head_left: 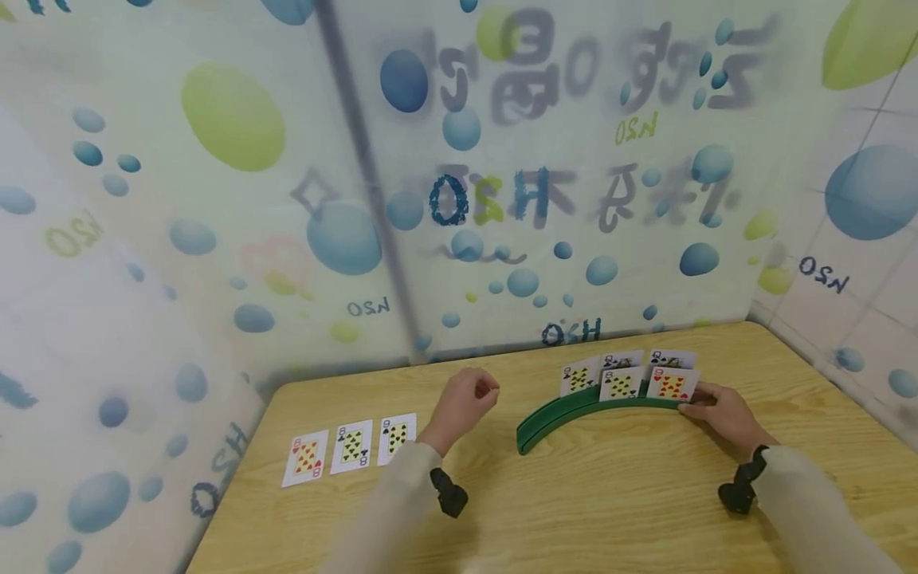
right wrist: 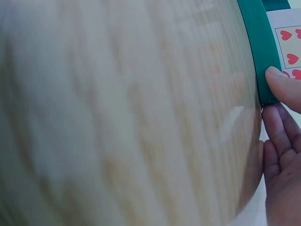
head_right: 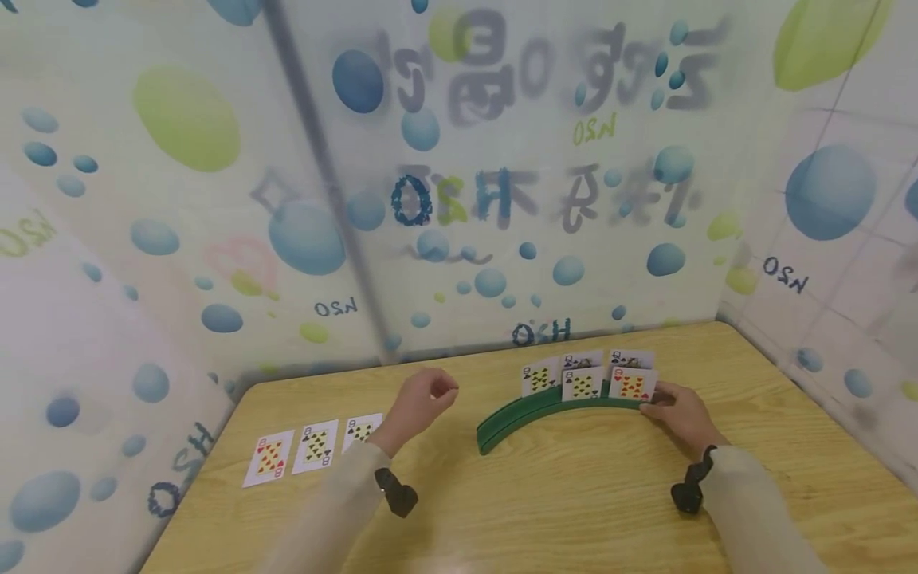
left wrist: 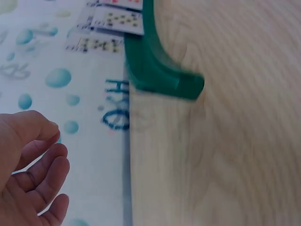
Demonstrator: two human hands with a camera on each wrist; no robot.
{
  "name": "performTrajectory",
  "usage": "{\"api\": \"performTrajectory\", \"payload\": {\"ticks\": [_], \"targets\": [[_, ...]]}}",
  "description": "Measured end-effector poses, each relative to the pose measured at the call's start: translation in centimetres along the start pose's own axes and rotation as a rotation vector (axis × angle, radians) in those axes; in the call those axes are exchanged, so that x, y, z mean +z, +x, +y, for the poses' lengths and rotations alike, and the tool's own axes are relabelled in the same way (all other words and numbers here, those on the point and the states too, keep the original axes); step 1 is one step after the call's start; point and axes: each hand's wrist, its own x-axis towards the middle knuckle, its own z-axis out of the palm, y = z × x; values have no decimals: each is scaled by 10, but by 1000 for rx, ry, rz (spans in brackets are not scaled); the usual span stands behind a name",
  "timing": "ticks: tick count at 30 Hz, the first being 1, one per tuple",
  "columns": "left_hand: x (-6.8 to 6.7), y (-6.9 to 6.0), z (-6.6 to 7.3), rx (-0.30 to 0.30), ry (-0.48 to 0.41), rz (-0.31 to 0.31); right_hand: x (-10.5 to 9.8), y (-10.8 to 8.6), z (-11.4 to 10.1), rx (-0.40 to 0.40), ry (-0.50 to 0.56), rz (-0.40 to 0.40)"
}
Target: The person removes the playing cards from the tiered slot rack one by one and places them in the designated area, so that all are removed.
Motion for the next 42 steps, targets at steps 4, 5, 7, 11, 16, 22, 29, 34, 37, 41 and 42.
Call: {"api": "performTrajectory", "payload": {"ticks": [4,5,7,11,16,22,29,34,37,41,42], "targets": [[25,9,12,-22,-47,-43,0,-1,0,-5,-10,0],[30,12,14,-34,-60,-52,0,-1,0,-5,-13,-1],[40,17,20,-43,-82,-60,0,0,0,-5,-18,1],[52,26,33,-42,-106,-47,-1,1,1,-5,-14,4],[63,34,46,-48,-163,1,-2,2,-1,5,-16,-3],[71,41,58,-80,-193,63,-2,2,-1,14,-15,-13],[81,45,65,-88,-195,102,-1,1,-1,8,-18,-10],[86,46,66,-71,-175,132,0,1,-1,7,-17,-6],[87,46,66,-57,-159,148,0,0,-1,8,-18,-7],[87,46,65,-24,-118,169,-1,0,0,17,-14,-10],[86,46,65,-11,-107,173,-1,0,0,19,-13,-10]]}}
